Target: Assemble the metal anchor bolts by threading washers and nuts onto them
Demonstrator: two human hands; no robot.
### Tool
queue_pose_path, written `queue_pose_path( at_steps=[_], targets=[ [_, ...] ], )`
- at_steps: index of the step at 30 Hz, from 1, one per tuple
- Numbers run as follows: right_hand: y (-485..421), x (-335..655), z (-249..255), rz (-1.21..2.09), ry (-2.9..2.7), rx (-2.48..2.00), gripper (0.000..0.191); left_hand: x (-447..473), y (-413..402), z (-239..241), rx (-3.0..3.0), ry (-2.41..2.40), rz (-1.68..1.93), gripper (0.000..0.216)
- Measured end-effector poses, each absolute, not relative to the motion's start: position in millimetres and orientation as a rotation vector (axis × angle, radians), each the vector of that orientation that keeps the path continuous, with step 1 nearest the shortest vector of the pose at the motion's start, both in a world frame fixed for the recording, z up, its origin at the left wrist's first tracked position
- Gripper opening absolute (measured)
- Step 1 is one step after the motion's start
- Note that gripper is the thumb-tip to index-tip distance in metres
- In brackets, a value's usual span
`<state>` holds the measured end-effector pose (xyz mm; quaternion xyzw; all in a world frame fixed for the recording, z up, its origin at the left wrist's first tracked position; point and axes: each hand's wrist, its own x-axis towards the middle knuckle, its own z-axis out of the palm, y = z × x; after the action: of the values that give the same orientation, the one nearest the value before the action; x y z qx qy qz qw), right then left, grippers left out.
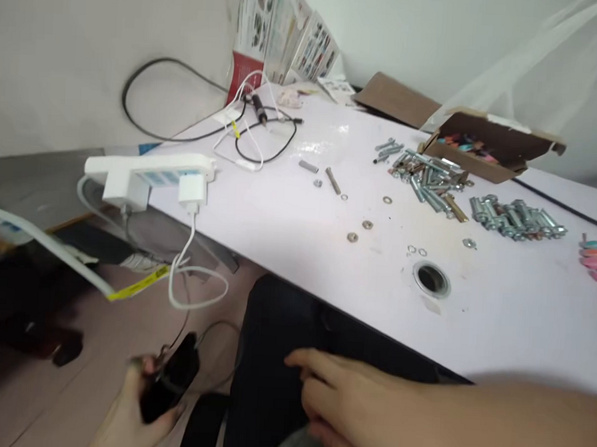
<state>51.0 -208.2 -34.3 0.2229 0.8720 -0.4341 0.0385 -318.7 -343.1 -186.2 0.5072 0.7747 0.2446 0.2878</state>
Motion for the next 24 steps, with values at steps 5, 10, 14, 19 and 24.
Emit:
queue_pose_path(
  at_steps=[5,10,14,19,24],
  targets=[
    [-220,62,-37,-1.570,2.787,0.954,0.003,-229,-312,-122,1.529,1.812,0.794,0.054],
    [-222,69,-43,-1.707,2.878,1.193,0.004,-187,-302,-95,1.599,1.759,0.568,0.053],
    [-217,66,-43,-1.540,2.680,1.262,0.009,-171,-300,-91,1.562,1.823,0.404,0.055],
    [-215,61,-41,-0.928,2.553,0.861,0.022,-158,-319,-127,1.590,1.695,0.348,0.060],
    [-225,61,-48,-0.647,2.312,0.399,0.053,-137,-331,-177,1.732,1.467,0.163,0.073]
  ],
)
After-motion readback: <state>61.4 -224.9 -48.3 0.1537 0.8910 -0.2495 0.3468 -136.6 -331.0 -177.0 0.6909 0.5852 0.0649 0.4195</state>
